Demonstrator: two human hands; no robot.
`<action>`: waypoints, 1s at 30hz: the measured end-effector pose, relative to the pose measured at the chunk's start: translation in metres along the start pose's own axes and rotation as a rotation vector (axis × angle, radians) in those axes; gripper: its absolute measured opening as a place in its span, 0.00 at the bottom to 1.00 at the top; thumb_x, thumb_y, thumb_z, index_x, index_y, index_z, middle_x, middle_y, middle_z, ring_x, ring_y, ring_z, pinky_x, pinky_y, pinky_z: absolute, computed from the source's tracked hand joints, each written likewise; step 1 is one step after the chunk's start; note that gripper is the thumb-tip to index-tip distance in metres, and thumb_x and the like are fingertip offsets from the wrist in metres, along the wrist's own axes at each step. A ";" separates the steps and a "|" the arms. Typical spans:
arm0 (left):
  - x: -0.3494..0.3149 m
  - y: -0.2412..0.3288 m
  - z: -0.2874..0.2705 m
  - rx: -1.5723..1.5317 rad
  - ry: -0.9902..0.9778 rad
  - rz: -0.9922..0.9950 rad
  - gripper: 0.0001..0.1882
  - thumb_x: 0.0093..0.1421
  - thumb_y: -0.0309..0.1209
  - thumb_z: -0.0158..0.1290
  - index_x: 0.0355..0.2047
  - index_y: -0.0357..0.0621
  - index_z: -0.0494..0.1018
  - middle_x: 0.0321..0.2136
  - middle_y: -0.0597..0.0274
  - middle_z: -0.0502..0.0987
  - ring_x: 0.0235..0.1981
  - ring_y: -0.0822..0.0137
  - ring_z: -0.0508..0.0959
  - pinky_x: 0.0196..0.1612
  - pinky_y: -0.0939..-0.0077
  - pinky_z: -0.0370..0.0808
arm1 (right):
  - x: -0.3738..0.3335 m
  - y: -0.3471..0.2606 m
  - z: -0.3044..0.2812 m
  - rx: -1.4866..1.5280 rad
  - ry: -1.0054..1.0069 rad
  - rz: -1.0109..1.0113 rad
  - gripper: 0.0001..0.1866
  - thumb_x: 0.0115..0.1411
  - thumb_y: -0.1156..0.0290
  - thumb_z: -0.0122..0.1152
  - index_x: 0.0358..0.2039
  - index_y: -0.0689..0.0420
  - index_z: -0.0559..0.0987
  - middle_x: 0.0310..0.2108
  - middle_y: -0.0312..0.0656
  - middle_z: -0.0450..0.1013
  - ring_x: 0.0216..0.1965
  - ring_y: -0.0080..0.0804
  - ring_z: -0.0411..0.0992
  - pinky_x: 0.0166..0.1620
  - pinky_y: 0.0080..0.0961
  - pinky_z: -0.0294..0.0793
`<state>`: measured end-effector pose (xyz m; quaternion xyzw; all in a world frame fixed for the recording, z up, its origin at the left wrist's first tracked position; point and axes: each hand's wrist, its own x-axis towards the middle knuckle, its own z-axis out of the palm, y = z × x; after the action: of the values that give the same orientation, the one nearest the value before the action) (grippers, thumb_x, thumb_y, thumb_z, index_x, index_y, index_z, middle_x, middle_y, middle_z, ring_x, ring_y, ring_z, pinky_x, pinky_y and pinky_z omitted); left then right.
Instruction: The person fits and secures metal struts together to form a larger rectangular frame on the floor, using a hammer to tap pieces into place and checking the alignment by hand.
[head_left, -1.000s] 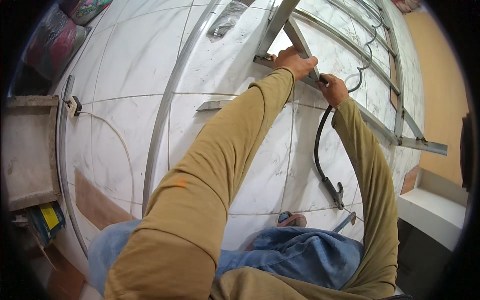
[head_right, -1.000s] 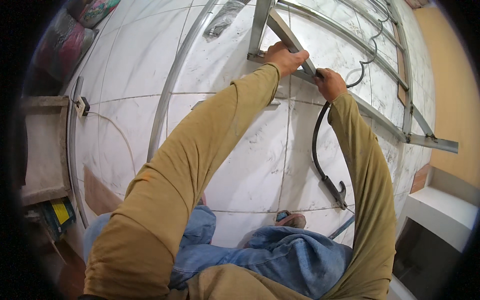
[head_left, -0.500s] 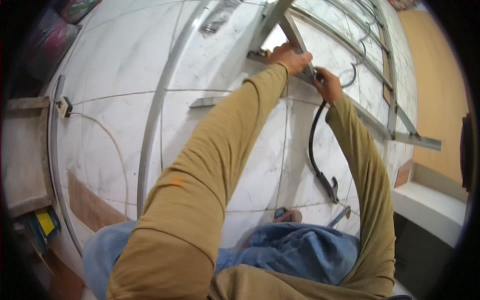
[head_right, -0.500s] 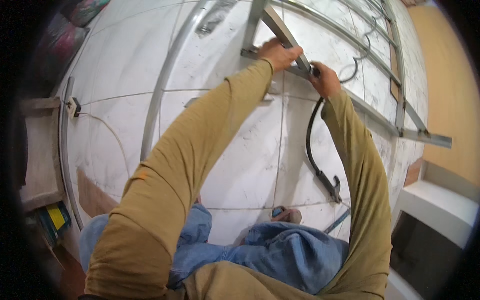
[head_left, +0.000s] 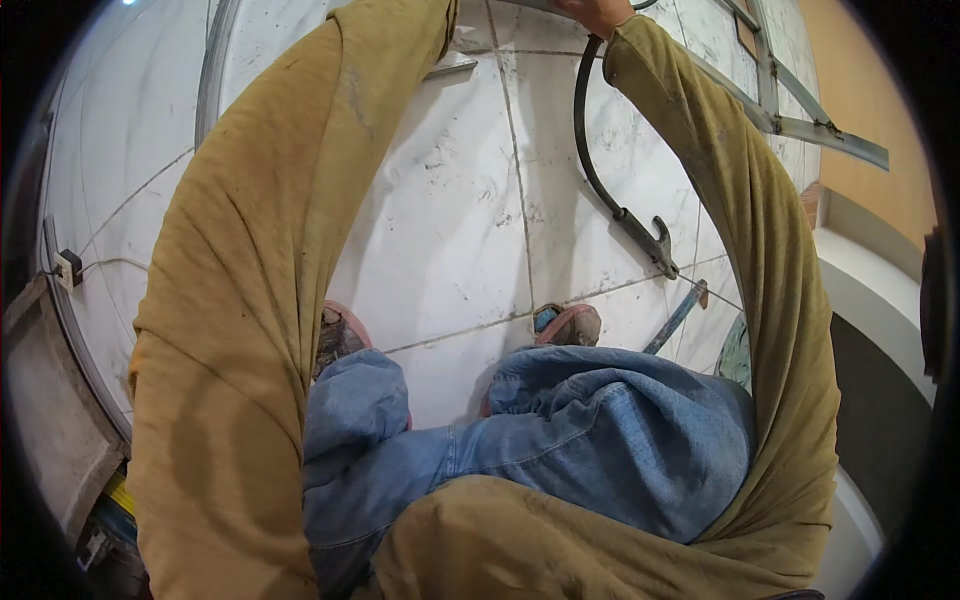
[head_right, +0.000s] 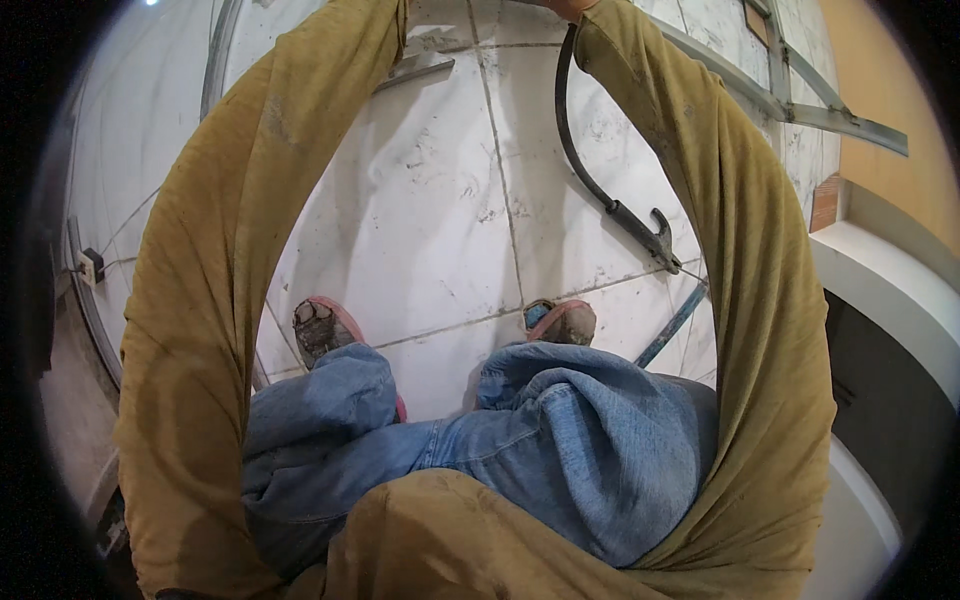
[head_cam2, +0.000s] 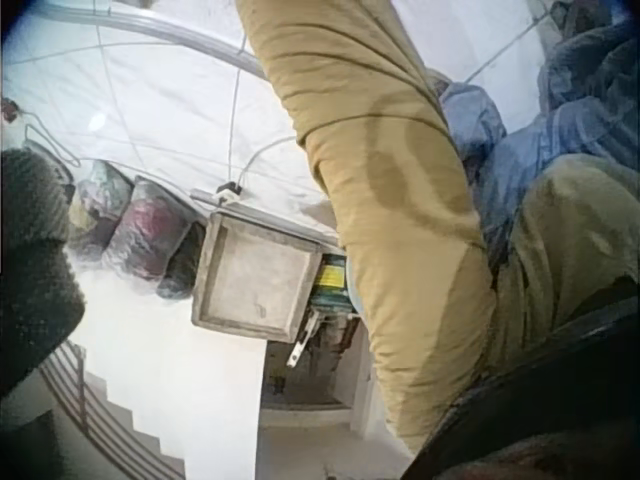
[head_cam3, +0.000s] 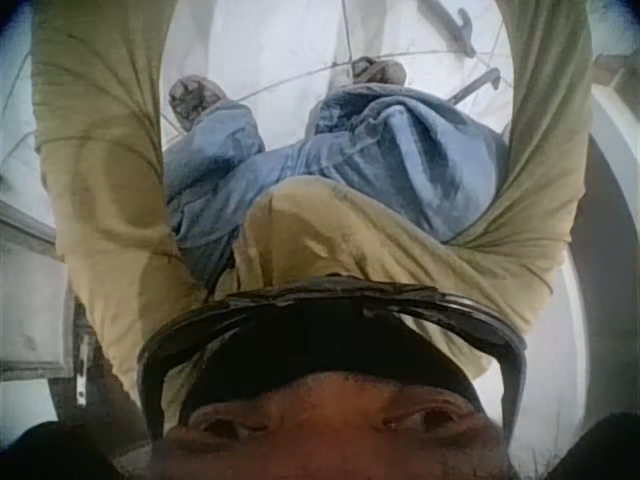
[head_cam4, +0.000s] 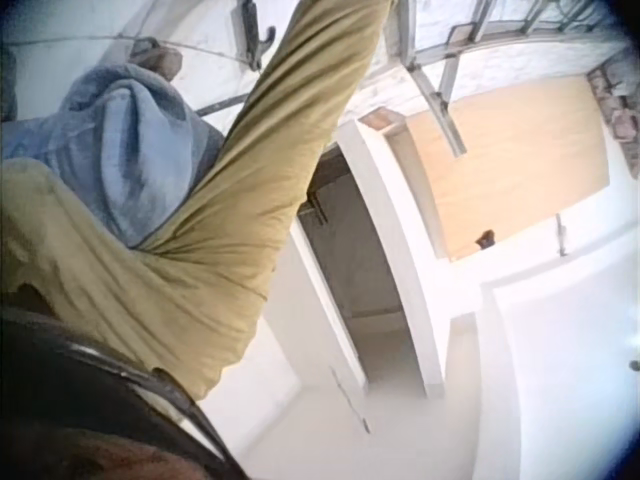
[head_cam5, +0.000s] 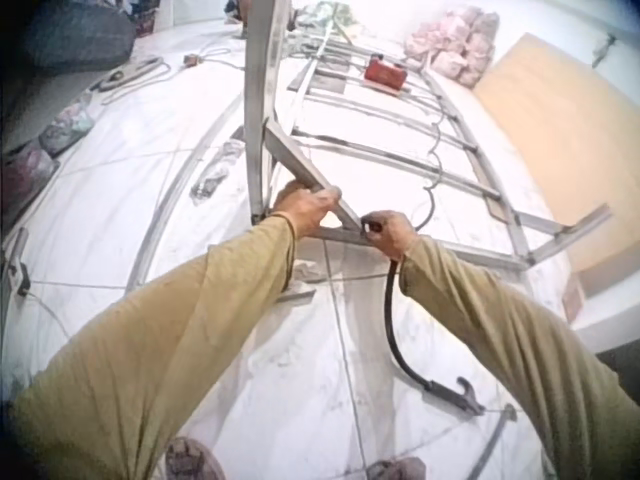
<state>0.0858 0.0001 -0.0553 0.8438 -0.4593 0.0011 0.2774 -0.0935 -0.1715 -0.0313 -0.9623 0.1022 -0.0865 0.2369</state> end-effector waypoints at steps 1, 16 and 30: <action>0.003 -0.038 0.007 0.288 0.003 0.163 0.29 0.52 0.55 0.53 0.37 0.40 0.80 0.37 0.43 0.81 0.40 0.47 0.81 0.44 0.61 0.76 | 0.015 -0.019 0.008 0.013 -0.042 -0.006 0.15 0.53 0.70 0.63 0.42 0.56 0.82 0.28 0.46 0.78 0.29 0.38 0.75 0.36 0.33 0.75; -0.029 0.081 -0.048 -0.550 -0.128 -0.473 0.30 0.47 0.55 0.52 0.47 0.55 0.79 0.47 0.56 0.80 0.52 0.55 0.77 0.66 0.50 0.56 | -0.022 -0.002 -0.010 -0.104 -0.017 0.064 0.16 0.55 0.70 0.65 0.45 0.58 0.80 0.40 0.51 0.77 0.41 0.48 0.77 0.46 0.36 0.75; -0.033 0.080 -0.063 -0.562 -0.091 -0.485 0.28 0.48 0.54 0.52 0.42 0.49 0.81 0.45 0.52 0.81 0.48 0.53 0.79 0.55 0.64 0.73 | -0.017 -0.003 -0.006 -0.029 -0.008 0.136 0.17 0.55 0.72 0.66 0.46 0.59 0.81 0.39 0.47 0.78 0.40 0.37 0.77 0.47 0.30 0.74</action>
<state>0.0206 0.0211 0.0269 0.8181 -0.2405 -0.2282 0.4699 -0.1103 -0.1671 -0.0266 -0.9567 0.1677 -0.0647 0.2289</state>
